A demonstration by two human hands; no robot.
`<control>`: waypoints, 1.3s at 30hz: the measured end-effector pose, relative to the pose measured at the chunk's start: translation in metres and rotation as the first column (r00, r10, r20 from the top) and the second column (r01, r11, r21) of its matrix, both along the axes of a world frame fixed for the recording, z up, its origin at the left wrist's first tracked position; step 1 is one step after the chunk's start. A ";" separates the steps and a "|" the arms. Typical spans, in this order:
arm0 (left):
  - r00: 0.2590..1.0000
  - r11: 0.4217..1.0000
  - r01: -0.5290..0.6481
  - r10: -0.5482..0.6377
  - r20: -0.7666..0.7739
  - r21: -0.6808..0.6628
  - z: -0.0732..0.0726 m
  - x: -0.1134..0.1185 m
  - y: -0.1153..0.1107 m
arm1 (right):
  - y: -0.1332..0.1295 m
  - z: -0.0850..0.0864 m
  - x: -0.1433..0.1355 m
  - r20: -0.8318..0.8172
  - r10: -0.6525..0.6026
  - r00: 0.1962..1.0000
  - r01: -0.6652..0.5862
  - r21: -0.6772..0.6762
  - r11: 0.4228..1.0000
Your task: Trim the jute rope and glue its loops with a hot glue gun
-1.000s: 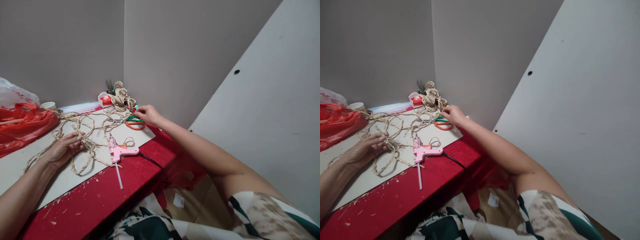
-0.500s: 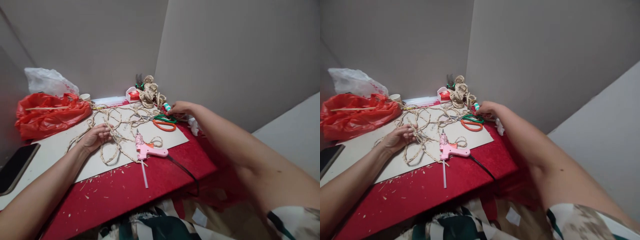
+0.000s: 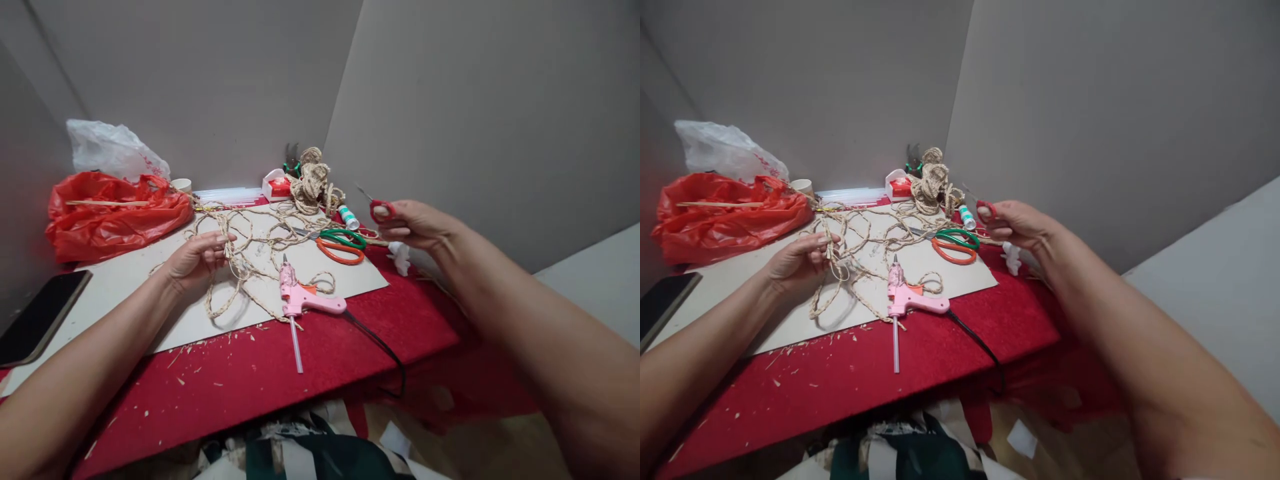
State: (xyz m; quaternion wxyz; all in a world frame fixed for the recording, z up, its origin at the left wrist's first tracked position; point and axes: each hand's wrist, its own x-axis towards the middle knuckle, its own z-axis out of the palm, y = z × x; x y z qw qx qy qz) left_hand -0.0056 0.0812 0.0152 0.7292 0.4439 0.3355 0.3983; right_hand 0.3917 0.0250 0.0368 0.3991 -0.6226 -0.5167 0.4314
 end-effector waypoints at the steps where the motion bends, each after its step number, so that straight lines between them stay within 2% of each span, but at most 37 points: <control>1: 0.999 0.999 0.031 -0.031 0.009 0.014 0.004 0.000 -0.002 | -0.009 0.000 -0.012 -0.019 0.007 1.000 -0.006 0.035 0.999; 3: 0.993 0.992 0.114 -0.115 0.028 0.045 0.013 0.000 -0.007 | -0.028 0.001 -0.042 -0.055 0.044 0.998 -0.041 0.068 0.997; 5: 0.986 0.984 0.158 -0.161 0.036 0.076 0.021 0.002 -0.013 | -0.046 0.002 -0.074 -0.161 0.139 0.977 -0.131 0.061 0.990; 8: 0.980 0.975 0.194 -0.198 0.033 0.112 0.032 0.005 -0.024 | -0.066 0.004 -0.115 -0.301 0.316 0.900 -0.308 0.075 0.948; 10: 0.976 0.969 0.209 -0.215 0.036 0.131 0.039 0.006 -0.031 | -0.075 0.005 -0.134 -0.311 0.389 0.867 -0.379 0.095 0.921; 12: 0.972 0.964 0.222 -0.231 0.046 0.148 0.045 0.006 -0.037 | -0.080 0.005 -0.145 -0.190 0.457 0.869 -0.442 0.117 0.889; 14: 0.967 0.957 0.235 -0.248 0.062 0.171 0.051 0.005 -0.041 | -0.083 0.004 -0.150 0.041 0.513 0.858 -0.512 0.156 0.844; 16: 0.961 0.950 0.245 -0.264 0.078 0.195 0.056 0.003 -0.046 | -0.084 0.002 -0.151 0.285 0.514 0.809 -0.577 0.216 0.788; 19: 0.956 0.942 0.258 -0.282 0.086 0.216 0.063 0.000 -0.052 | -0.081 0.002 -0.148 0.578 0.377 0.724 -0.634 0.342 0.693; 23: 0.951 0.937 0.274 -0.298 0.087 0.216 0.067 0.000 -0.058 | -0.075 0.010 -0.144 0.836 0.028 0.549 -0.697 0.438 0.567; 27: 0.950 0.939 0.281 -0.301 0.077 0.199 0.066 0.003 -0.061 | -0.071 0.022 -0.148 0.868 -0.318 0.381 -0.738 0.493 0.461; 29: 0.947 0.937 0.295 -0.314 0.075 0.189 0.065 0.004 -0.062 | -0.069 0.027 -0.151 0.839 -0.432 0.331 -0.757 0.509 0.410; 32: 0.941 0.933 0.314 -0.330 0.069 0.177 0.063 0.006 -0.063 | -0.068 0.031 -0.154 0.804 -0.516 0.294 -0.781 0.513 0.355; 35: 0.938 0.930 0.326 -0.341 0.066 0.168 0.062 0.008 -0.064 | -0.069 0.035 -0.156 0.776 -0.555 0.299 -0.792 0.526 0.310; 39: 0.934 0.929 0.336 -0.350 0.068 0.153 0.060 0.010 -0.065 | -0.071 0.038 -0.160 0.777 -0.564 0.278 -0.805 0.509 0.304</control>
